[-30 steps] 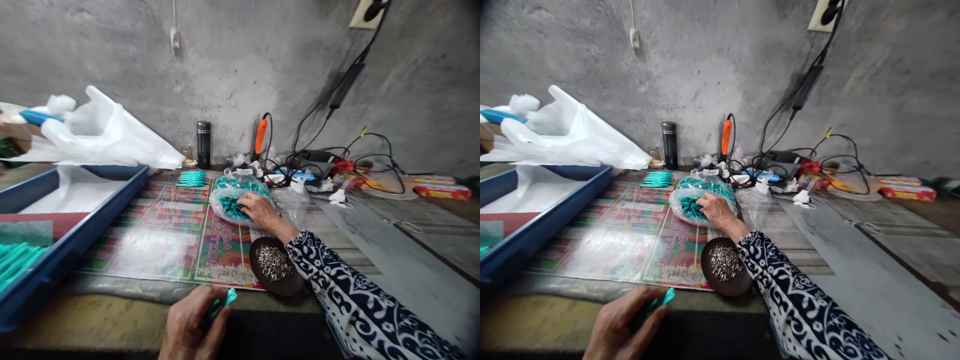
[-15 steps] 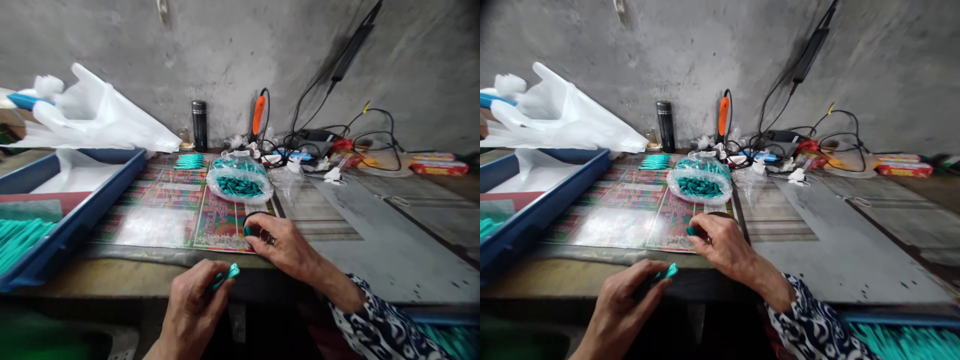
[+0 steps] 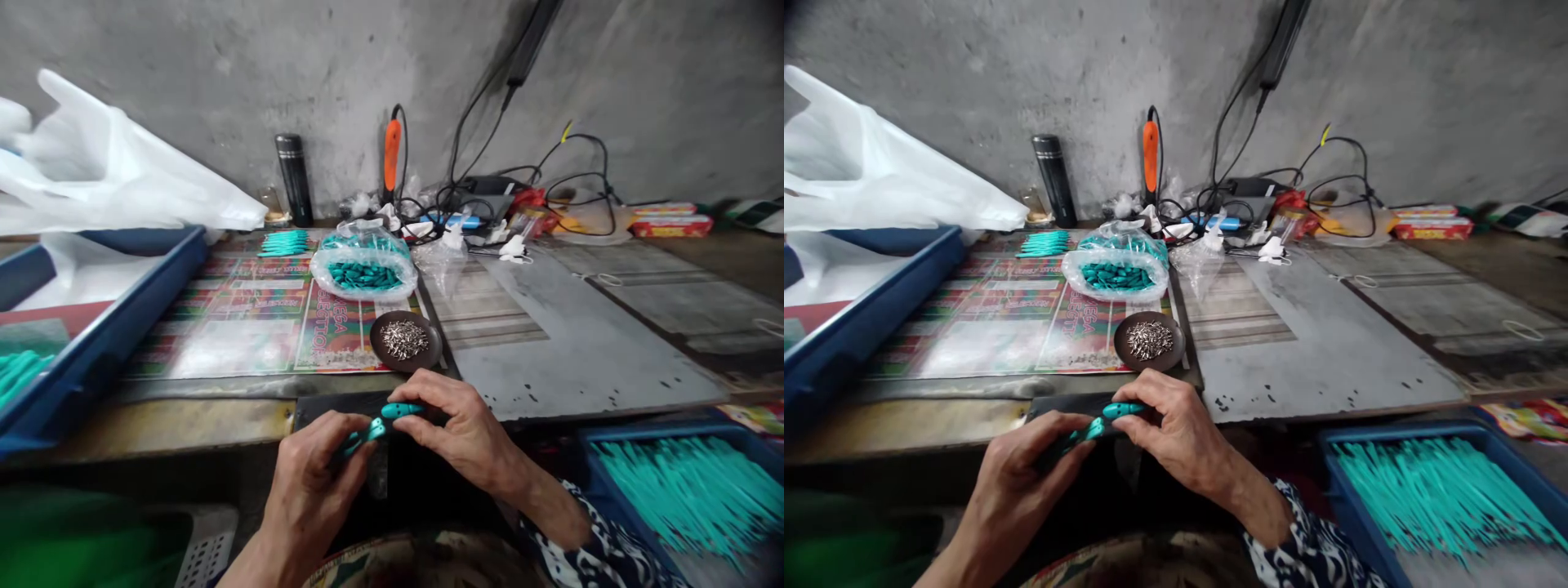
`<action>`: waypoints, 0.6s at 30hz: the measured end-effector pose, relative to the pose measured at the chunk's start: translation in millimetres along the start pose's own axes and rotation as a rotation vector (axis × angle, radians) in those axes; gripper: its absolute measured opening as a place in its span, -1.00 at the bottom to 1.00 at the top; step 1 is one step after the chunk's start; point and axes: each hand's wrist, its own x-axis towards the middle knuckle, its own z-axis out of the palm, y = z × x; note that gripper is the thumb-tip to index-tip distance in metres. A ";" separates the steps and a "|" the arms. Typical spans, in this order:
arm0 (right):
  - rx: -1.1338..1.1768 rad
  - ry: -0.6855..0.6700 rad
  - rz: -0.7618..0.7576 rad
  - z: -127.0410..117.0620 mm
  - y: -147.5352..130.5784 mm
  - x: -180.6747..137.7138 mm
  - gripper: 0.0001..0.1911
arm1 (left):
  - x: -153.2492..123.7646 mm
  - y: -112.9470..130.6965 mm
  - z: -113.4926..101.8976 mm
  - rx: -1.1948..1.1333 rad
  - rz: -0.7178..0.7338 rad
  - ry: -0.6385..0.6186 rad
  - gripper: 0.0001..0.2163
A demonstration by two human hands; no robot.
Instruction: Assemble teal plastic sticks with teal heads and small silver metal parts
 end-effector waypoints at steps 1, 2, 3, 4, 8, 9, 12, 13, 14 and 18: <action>0.000 0.007 0.001 -0.2 0.0 -1.3 -0.87 | -0.3 0.5 1.0 -0.003 0.008 0.000 -0.91; -0.002 0.012 0.003 -0.3 -0.1 -2.4 -0.87 | -0.5 1.0 1.7 -0.006 0.016 0.000 -0.91; -0.003 0.015 0.005 -0.2 -0.1 -3.5 -0.88 | -0.7 1.4 2.4 -0.008 0.021 0.000 -0.91; -0.003 0.015 0.010 -0.1 0.0 -4.6 -0.88 | -0.8 1.8 2.9 -0.007 0.021 -0.005 -0.91; 0.001 0.009 0.016 1.4 1.3 -8.6 -0.89 | -1.8 2.5 4.6 0.002 0.015 -0.024 -0.90; -0.001 0.013 0.014 1.9 1.9 -9.5 -0.89 | -2.2 2.5 5.0 0.001 0.015 -0.027 -0.90; -0.009 0.023 0.013 3.2 4.0 -11.9 -0.90 | -3.7 2.1 6.2 0.002 0.009 -0.032 -0.92; -0.011 0.023 0.015 3.5 4.6 -12.7 -0.90 | -4.4 1.8 6.4 0.004 0.006 -0.036 -0.92; -0.013 0.021 0.018 3.7 5.1 -13.4 -0.91 | -5.1 1.4 6.6 0.005 0.002 -0.038 -0.92; -0.029 0.014 0.018 4.5 7.2 -16.6 -0.91 | -8.2 -0.2 7.0 0.010 -0.008 -0.054 -0.92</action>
